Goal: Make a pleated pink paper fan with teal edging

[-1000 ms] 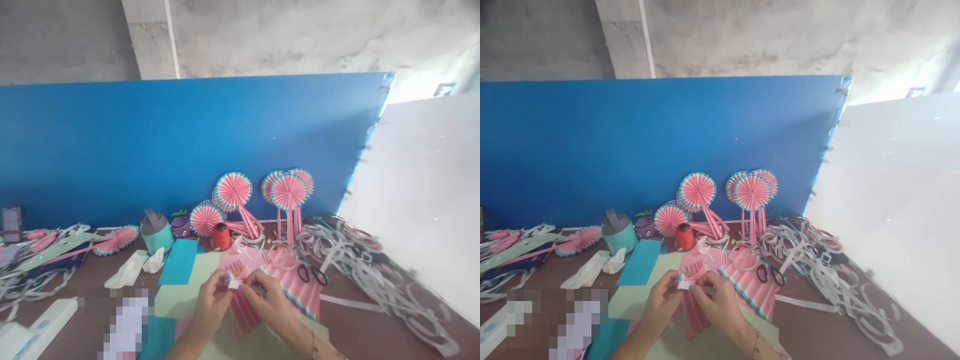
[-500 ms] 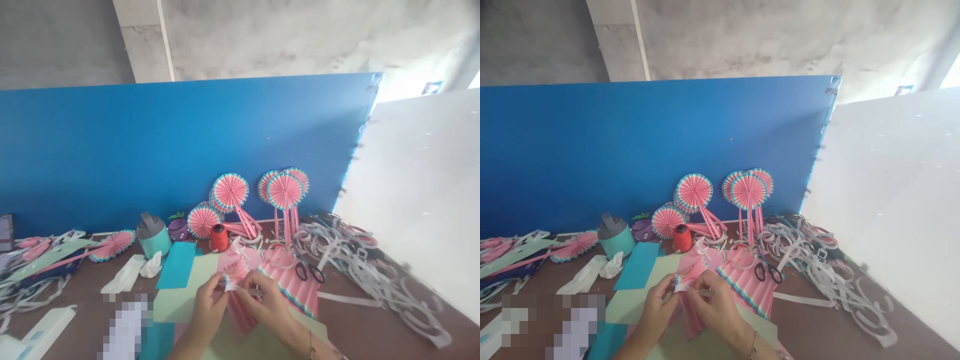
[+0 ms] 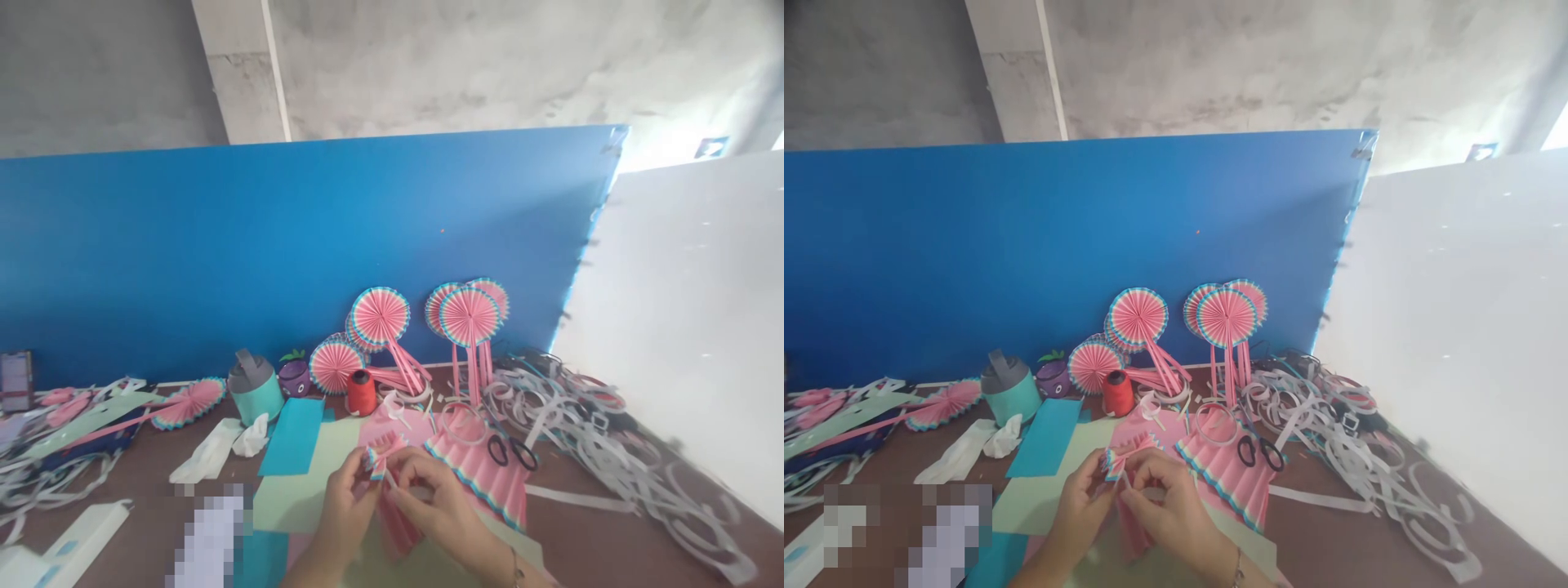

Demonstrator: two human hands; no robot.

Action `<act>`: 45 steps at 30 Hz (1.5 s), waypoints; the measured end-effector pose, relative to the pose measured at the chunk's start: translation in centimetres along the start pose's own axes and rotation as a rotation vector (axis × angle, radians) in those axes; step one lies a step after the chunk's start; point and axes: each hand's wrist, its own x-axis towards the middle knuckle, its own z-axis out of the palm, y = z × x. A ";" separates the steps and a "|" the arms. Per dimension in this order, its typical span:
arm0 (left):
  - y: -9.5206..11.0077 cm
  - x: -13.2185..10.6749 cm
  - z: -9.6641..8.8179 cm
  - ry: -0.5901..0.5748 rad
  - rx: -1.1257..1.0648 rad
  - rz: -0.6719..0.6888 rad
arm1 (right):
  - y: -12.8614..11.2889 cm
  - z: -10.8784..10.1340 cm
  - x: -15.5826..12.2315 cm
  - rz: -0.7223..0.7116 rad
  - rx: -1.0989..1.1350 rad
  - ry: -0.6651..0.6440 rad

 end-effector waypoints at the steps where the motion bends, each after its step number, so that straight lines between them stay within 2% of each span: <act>1: 0.1 0.0 -0.1 -0.005 -0.003 -0.006 | -0.1 0.0 0.0 0.006 -0.002 -0.006; 8: -0.1 0.0 -0.5 0.033 0.125 0.013 | -0.5 -0.2 -0.1 0.029 -0.008 -0.055; 12: -0.7 0.0 -0.6 0.043 0.202 0.041 | -0.2 0.1 -0.3 0.017 -0.095 -0.046; 15: -0.9 -0.2 -0.6 0.015 0.218 0.045 | -0.3 0.3 -0.5 -0.004 -0.141 -0.028; 20: -1.5 -0.4 -0.5 0.021 0.247 0.078 | -0.5 0.4 -0.6 -0.033 -0.019 -0.040; 25: -1.9 -0.2 -0.4 0.014 0.239 0.131 | -0.5 0.2 -0.6 -0.073 -0.014 -0.041; 36: -1.6 -0.1 -0.2 0.026 0.263 0.202 | -1.5 0.0 -0.6 -0.148 -0.051 -0.070; 40: -1.4 -0.2 0.0 0.016 0.228 0.149 | -1.3 0.1 -0.6 -0.150 -0.046 -0.062; 45: -0.5 -0.5 0.4 0.004 0.030 0.056 | -0.9 0.2 -0.6 -0.086 0.051 -0.044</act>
